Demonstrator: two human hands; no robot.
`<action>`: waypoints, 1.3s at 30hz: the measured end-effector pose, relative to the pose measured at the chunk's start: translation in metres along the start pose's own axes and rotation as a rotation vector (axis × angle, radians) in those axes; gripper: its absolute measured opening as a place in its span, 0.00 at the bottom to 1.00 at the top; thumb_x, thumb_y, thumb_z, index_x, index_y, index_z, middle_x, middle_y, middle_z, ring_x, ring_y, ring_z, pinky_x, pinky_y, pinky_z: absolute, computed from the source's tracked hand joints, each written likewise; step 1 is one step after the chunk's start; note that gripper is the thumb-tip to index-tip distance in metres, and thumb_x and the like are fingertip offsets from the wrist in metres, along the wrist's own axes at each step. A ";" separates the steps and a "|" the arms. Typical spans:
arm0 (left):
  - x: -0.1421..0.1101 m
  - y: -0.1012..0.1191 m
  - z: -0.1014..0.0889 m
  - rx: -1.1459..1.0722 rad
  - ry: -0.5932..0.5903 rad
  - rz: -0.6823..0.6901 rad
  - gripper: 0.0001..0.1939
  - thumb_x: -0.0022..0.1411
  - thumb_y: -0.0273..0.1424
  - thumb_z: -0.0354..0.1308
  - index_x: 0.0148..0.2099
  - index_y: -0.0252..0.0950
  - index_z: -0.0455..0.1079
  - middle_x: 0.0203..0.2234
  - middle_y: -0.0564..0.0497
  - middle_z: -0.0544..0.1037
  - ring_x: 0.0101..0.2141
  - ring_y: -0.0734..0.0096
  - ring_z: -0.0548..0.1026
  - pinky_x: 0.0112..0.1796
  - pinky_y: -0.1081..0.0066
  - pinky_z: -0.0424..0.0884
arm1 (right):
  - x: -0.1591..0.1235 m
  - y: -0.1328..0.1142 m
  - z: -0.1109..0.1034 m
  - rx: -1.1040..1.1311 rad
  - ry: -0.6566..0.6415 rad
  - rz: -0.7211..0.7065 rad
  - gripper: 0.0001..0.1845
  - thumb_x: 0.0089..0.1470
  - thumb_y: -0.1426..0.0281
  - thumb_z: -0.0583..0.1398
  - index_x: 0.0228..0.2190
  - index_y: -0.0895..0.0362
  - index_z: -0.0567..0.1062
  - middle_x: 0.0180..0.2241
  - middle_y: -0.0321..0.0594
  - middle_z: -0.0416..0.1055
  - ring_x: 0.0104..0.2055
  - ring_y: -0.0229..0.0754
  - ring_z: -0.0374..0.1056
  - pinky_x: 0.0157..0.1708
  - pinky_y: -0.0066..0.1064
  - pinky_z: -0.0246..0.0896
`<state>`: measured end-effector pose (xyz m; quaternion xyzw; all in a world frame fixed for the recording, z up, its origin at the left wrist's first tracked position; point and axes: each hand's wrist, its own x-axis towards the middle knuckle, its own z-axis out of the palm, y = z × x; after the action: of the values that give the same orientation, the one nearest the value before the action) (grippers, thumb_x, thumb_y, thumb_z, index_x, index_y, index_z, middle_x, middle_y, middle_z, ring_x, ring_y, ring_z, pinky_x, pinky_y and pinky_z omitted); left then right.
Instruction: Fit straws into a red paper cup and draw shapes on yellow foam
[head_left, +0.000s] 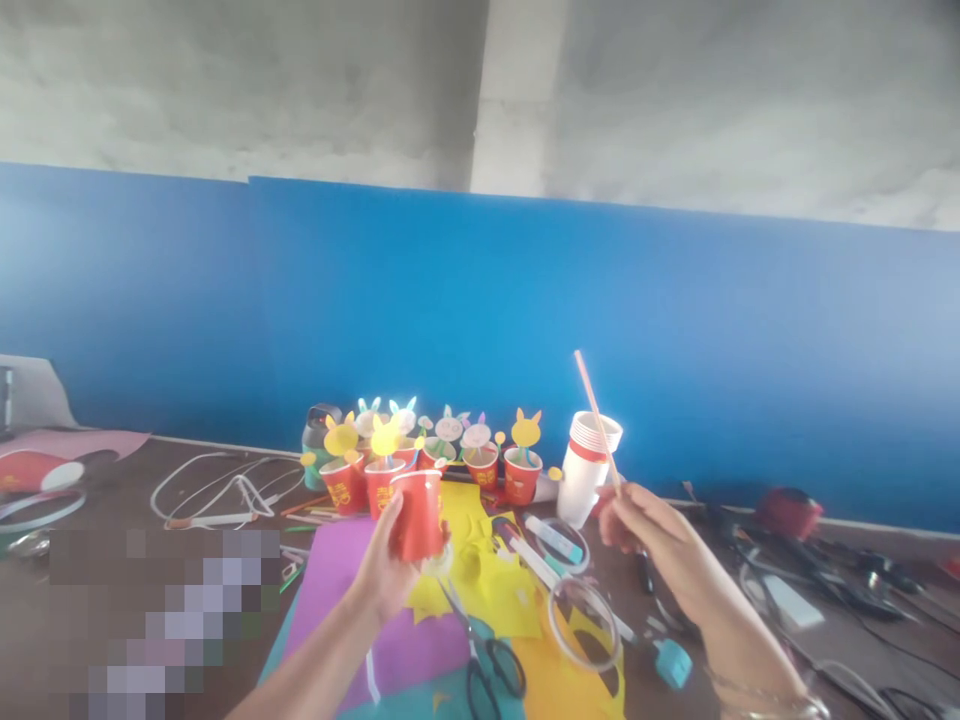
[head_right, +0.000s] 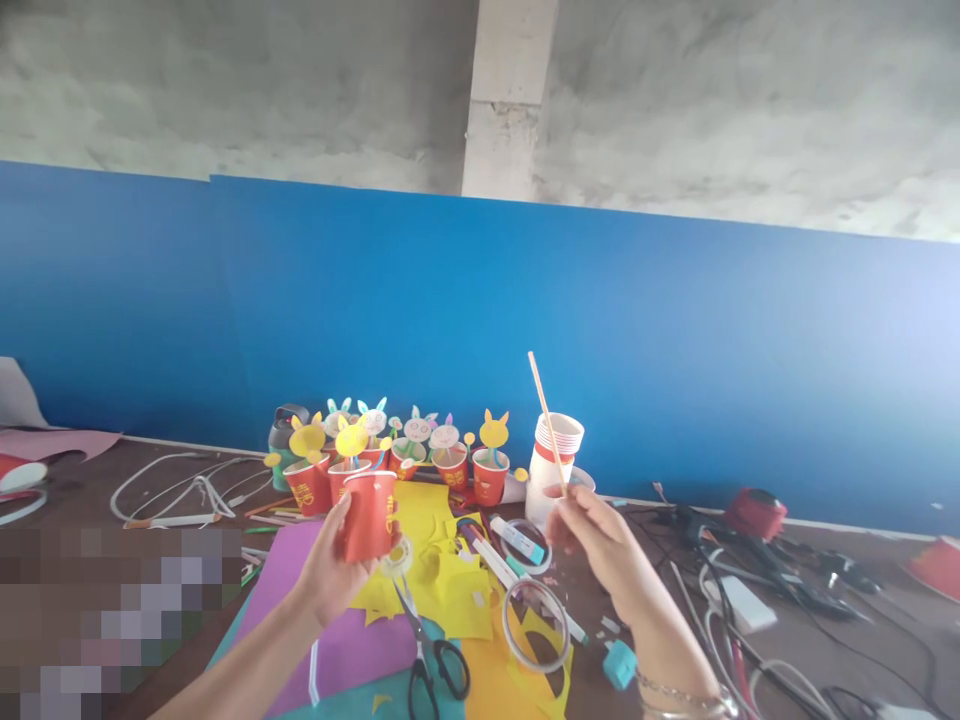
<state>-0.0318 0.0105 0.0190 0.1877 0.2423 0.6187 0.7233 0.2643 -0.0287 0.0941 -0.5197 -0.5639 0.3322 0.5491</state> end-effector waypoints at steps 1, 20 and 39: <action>-0.002 -0.004 -0.001 0.016 -0.011 -0.045 0.14 0.59 0.39 0.63 0.40 0.33 0.74 0.30 0.48 0.82 0.31 0.62 0.80 0.41 0.61 0.76 | -0.001 0.001 0.010 0.038 -0.031 -0.001 0.20 0.45 0.51 0.65 0.28 0.56 0.76 0.21 0.36 0.70 0.25 0.41 0.63 0.27 0.31 0.57; -0.017 -0.015 -0.002 0.663 -0.504 0.102 0.31 0.52 0.42 0.67 0.58 0.44 0.67 0.56 0.47 0.71 0.57 0.46 0.65 0.54 0.56 0.64 | -0.026 0.026 0.113 -0.155 -0.128 0.078 0.22 0.45 0.59 0.59 0.15 0.53 0.52 0.16 0.27 0.44 0.20 0.32 0.42 0.19 0.28 0.35; 0.002 -0.029 -0.010 0.905 -0.270 0.324 0.16 0.54 0.39 0.59 0.42 0.34 0.74 0.33 0.46 0.79 0.33 0.63 0.73 0.35 0.69 0.67 | -0.032 0.029 0.121 -0.404 -0.180 0.121 0.19 0.49 0.60 0.54 0.14 0.53 0.57 0.14 0.34 0.62 0.19 0.36 0.56 0.20 0.27 0.47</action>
<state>-0.0144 0.0072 -0.0057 0.5963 0.3585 0.5262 0.4889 0.1496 -0.0285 0.0367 -0.6203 -0.6335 0.2897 0.3606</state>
